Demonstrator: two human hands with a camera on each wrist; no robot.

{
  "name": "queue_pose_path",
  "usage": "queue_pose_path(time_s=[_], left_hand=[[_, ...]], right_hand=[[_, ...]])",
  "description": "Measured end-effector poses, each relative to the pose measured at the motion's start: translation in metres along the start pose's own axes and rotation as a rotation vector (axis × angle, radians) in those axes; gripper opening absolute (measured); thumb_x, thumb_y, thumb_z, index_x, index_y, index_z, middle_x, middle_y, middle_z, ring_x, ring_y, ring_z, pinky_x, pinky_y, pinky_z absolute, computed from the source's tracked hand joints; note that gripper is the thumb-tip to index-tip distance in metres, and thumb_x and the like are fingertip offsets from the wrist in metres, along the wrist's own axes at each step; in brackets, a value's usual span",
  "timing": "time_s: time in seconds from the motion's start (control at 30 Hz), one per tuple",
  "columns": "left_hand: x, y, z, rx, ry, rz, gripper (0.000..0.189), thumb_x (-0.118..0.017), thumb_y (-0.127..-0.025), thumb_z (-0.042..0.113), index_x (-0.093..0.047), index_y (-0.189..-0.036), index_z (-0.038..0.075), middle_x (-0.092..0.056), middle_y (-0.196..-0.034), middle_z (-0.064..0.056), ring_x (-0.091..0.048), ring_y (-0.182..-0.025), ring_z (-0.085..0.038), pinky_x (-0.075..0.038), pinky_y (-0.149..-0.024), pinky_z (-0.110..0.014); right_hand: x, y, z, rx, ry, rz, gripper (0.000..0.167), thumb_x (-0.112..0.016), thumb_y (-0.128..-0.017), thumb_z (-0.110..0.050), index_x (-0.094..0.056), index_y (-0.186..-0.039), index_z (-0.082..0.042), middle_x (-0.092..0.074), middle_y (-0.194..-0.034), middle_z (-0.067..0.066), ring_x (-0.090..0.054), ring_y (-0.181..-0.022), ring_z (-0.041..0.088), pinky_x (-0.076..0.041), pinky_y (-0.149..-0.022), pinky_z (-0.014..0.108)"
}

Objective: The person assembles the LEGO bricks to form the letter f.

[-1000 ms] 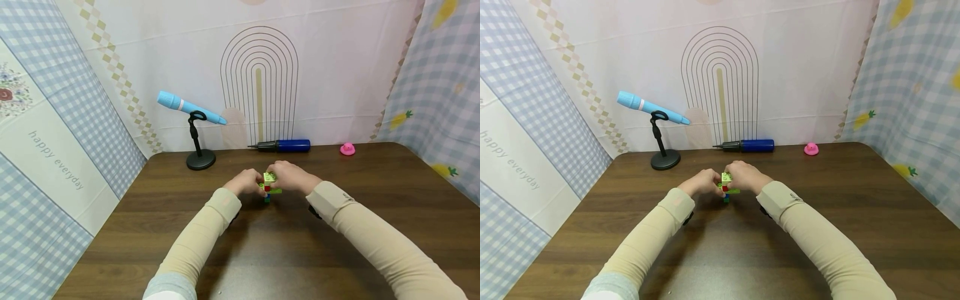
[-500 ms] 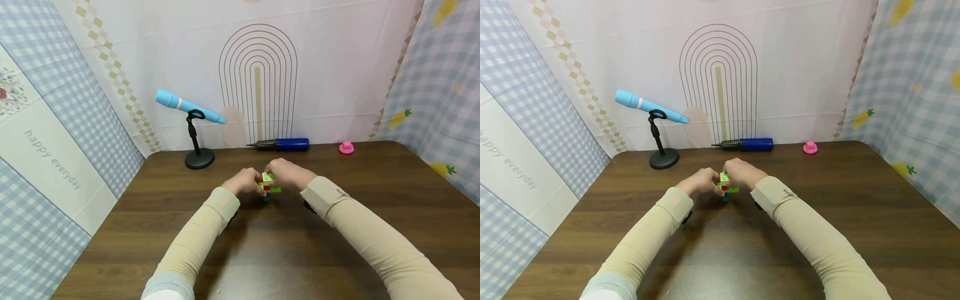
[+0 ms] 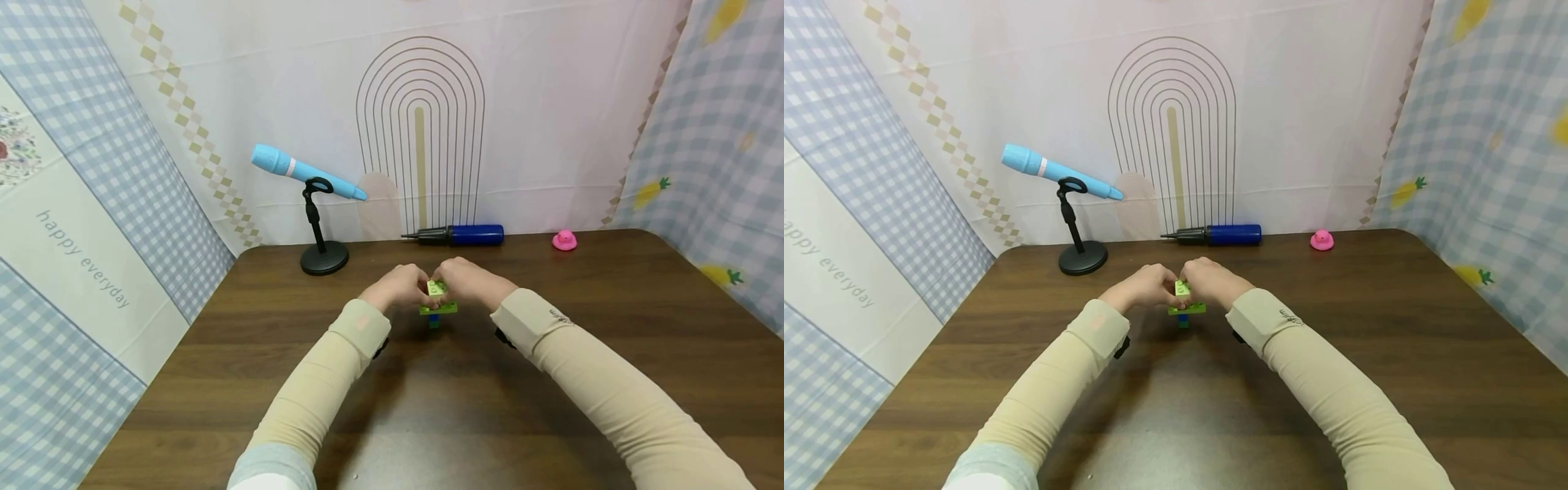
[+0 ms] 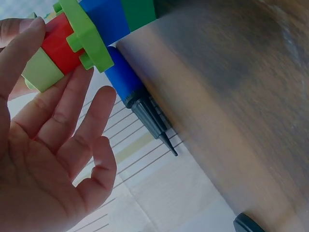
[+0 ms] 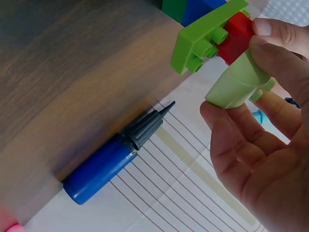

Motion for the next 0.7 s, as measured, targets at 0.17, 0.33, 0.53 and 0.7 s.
queue_pose_path(time_s=[0.17, 0.33, 0.53, 0.7], left_hand=[[0.0, 0.0, 0.0, 0.015, -0.018, 0.009, 0.017, -0.071, -0.072, 0.029, -0.066, -0.08, 0.014, -0.061, -0.072, 0.006, -0.054, -0.067, -0.01, -0.044, -0.062, -0.024], [0.0, 0.001, -0.001, 0.03, -0.034, 0.013, 0.019, -0.072, -0.071, 0.03, -0.065, -0.08, 0.014, -0.061, -0.072, 0.006, -0.053, -0.065, -0.011, -0.043, -0.06, -0.024], [-0.001, 0.0, -0.001, 0.039, -0.053, 0.02, 0.019, -0.072, -0.071, 0.03, -0.065, -0.079, 0.014, -0.061, -0.072, 0.005, -0.053, -0.064, -0.01, -0.043, -0.058, -0.023], [0.0, 0.0, -0.003, 0.042, -0.07, 0.04, 0.023, -0.072, -0.07, 0.031, -0.063, -0.081, 0.013, -0.06, -0.071, 0.004, -0.052, -0.063, -0.011, -0.042, -0.057, -0.023]], right_hand=[[-0.001, 0.001, 0.001, -0.012, -0.014, 0.008, 0.023, -0.069, -0.075, -0.015, -0.064, -0.093, -0.003, -0.058, -0.078, 0.0, -0.048, -0.068, 0.014, -0.041, -0.061, 0.026], [-0.002, 0.003, 0.005, -0.007, -0.03, 0.05, 0.03, -0.07, -0.074, -0.014, -0.063, -0.1, -0.003, -0.059, -0.085, 0.003, -0.049, -0.074, 0.016, -0.042, -0.066, 0.03], [-0.009, 0.009, 0.02, -0.018, -0.093, 0.072, 0.039, -0.069, -0.075, -0.017, -0.059, -0.11, -0.003, -0.058, -0.096, 0.007, -0.05, -0.08, 0.018, -0.041, -0.07, 0.032], [-0.023, 0.012, 0.04, -0.098, -0.162, 0.034, 0.042, -0.07, -0.074, -0.023, -0.055, -0.107, -0.001, -0.058, -0.091, 0.005, -0.052, -0.076, 0.015, -0.043, -0.068, 0.032]])
Point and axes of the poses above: each hand's wrist, its own y-axis away from the middle knuckle, its own x-axis out of the back of the hand, z = x × y, the point moved 9 cm from there along -y, towards the middle knuckle
